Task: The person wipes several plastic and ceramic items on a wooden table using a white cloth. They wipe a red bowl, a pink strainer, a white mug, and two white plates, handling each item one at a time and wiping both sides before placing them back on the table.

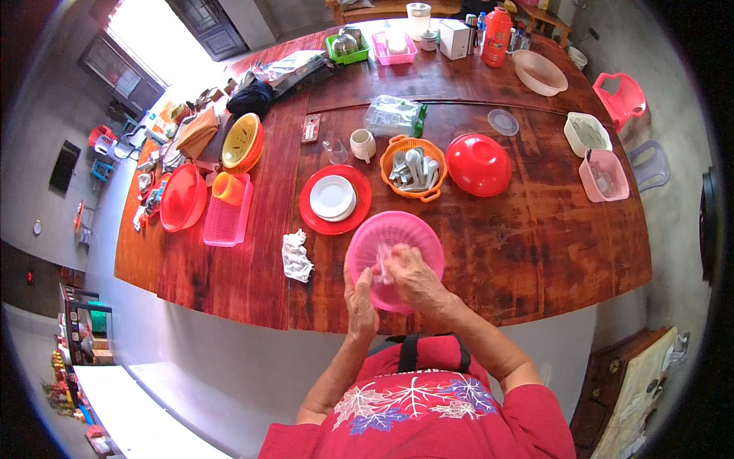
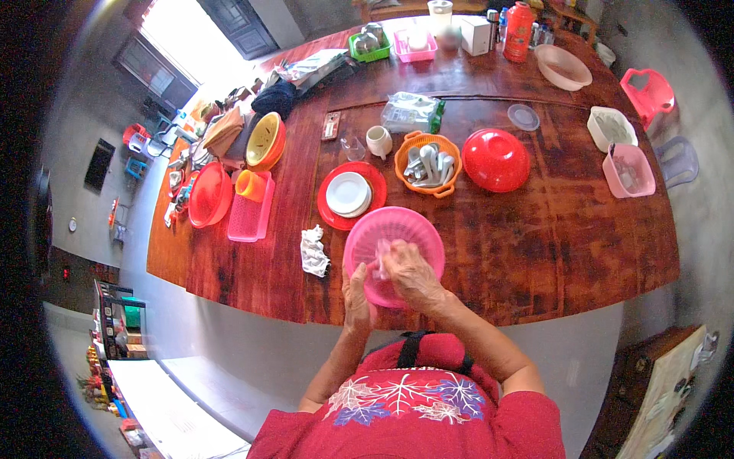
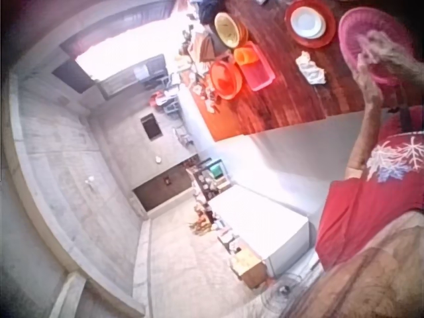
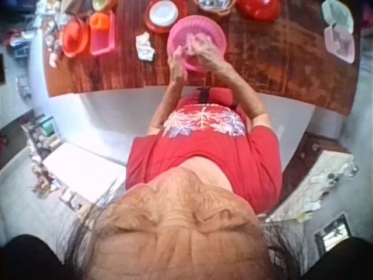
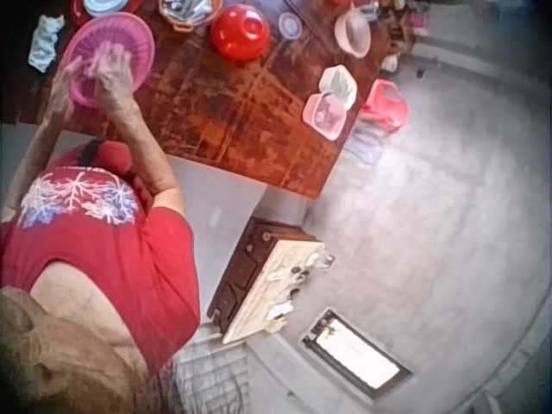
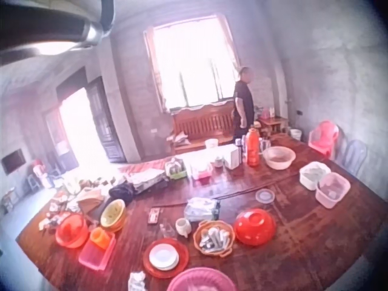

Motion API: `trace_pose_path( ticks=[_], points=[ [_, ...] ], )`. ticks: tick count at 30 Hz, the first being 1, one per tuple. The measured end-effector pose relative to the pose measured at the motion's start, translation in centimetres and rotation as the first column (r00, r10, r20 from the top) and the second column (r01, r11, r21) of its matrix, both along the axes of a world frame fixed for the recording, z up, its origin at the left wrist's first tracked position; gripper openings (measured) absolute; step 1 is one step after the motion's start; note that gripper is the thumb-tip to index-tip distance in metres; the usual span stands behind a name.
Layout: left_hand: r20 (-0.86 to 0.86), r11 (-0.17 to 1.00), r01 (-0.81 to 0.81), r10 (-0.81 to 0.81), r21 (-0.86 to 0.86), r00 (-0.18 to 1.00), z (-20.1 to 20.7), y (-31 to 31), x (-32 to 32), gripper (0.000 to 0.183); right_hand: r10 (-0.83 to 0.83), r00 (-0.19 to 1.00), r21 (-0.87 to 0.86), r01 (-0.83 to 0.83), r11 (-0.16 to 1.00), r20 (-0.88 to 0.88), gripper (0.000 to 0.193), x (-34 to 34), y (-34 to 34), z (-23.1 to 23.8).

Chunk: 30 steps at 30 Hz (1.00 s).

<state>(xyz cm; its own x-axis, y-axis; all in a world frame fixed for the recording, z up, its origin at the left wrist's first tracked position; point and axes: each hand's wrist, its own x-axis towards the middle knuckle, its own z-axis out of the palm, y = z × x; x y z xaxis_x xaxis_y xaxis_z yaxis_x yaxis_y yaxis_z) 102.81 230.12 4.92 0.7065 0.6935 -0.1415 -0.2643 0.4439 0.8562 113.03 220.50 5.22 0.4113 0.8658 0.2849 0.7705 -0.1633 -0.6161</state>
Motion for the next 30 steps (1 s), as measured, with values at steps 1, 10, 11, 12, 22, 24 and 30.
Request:
trace_pose_path(
  ticks=[1, 10, 11, 12, 22, 24, 30],
  points=[
    [-0.020, 0.999, 0.023, -0.023, -0.023, 1.000, -0.3, 0.4, -0.2, 0.037, 0.140, 0.977, -0.049, -0.150, 0.988, -0.162, 0.032, -0.1, -0.8, 0.1],
    [0.029, 0.991, 0.130, -0.130, 0.005, 0.991, -0.5, 0.7, -1.0, 0.046, -0.133, 0.838, 0.025, 0.142, 0.990, 0.530, 0.031, 1.8, 0.9, 3.4],
    [0.051, 0.993, 0.115, -0.115, 0.008, 0.992, 0.2, 0.7, -0.9, 0.046, -0.149, 0.828, -0.001, 0.178, 0.984, 0.540, 0.032, 1.9, 0.5, 3.1],
    [0.029, 0.995, 0.086, -0.088, 0.046, 0.996, 0.6, 0.8, -0.9, 0.045, -0.165, 0.818, -0.027, 0.215, 0.976, 0.551, 0.033, 1.7, -0.2, 2.8],
    [-0.054, 0.994, 0.106, -0.105, 0.013, 0.993, -1.0, 1.8, -2.0, 0.043, 0.212, 0.856, 0.135, -0.168, 0.976, -0.471, 0.018, -1.4, -1.5, 4.2],
    [-0.025, 0.998, 0.057, -0.057, -0.018, 0.998, -0.8, 1.3, -1.7, 0.044, -0.043, 0.894, 0.209, 0.150, 0.966, -0.445, 0.022, -0.4, -1.0, 4.2],
    [0.068, 0.988, 0.153, -0.154, 0.016, 0.986, -0.5, 0.0, -1.5, 0.048, -0.294, 0.925, 0.263, 0.353, 0.898, -0.239, 0.028, -1.6, 3.1, 2.9]
  ],
)
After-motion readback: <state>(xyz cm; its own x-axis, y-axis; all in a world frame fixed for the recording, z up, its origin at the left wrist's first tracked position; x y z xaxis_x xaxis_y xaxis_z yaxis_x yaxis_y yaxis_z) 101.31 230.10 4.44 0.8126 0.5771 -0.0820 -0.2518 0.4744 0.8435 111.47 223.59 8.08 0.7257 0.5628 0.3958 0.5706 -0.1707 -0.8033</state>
